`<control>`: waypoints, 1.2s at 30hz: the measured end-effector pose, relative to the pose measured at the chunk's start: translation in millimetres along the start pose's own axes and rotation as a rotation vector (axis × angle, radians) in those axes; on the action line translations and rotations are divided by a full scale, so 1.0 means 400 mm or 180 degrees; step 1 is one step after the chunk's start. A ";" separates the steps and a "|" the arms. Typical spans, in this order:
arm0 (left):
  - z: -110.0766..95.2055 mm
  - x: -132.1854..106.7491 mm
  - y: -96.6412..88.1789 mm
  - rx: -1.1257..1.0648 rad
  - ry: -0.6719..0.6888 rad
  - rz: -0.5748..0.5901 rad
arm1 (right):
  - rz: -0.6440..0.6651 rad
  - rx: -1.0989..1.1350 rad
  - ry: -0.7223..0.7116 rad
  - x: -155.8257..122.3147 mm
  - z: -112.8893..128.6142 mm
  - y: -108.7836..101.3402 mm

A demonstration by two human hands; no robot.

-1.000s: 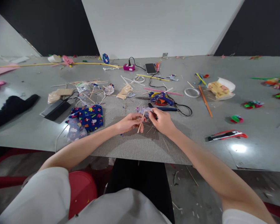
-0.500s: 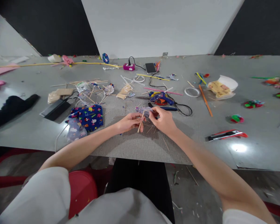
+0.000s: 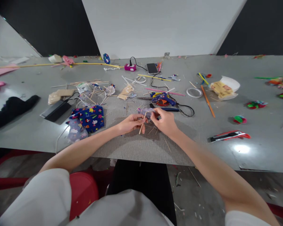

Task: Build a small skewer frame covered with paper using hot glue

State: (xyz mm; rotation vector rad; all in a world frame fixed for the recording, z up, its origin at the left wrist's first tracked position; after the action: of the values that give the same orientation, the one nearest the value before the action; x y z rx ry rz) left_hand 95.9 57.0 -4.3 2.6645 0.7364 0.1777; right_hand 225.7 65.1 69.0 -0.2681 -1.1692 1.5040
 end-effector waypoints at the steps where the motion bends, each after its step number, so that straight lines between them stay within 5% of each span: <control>1: 0.000 0.000 0.000 -0.0001 -0.0007 -0.0006 | 0.0002 -0.0008 0.0014 0.000 -0.001 0.000; 36: 0.000 0.000 0.005 0.0254 -0.0070 -0.0024 | 0.0141 0.0427 0.0163 0.002 -0.018 0.014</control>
State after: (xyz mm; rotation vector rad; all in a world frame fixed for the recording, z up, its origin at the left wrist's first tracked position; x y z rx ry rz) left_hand 97.0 55.3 -3.5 2.7341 0.7614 0.1192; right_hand 227.1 70.5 61.4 -0.2412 -1.0230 1.5979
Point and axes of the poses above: each hand's wrist, its own x-axis towards the middle knuckle, its own y-axis out of the palm, z = x × y, the point moved 10 cm from there along x, towards the middle knuckle, and after that the axes turned 13 degrees about z, right-handed, at the moved point
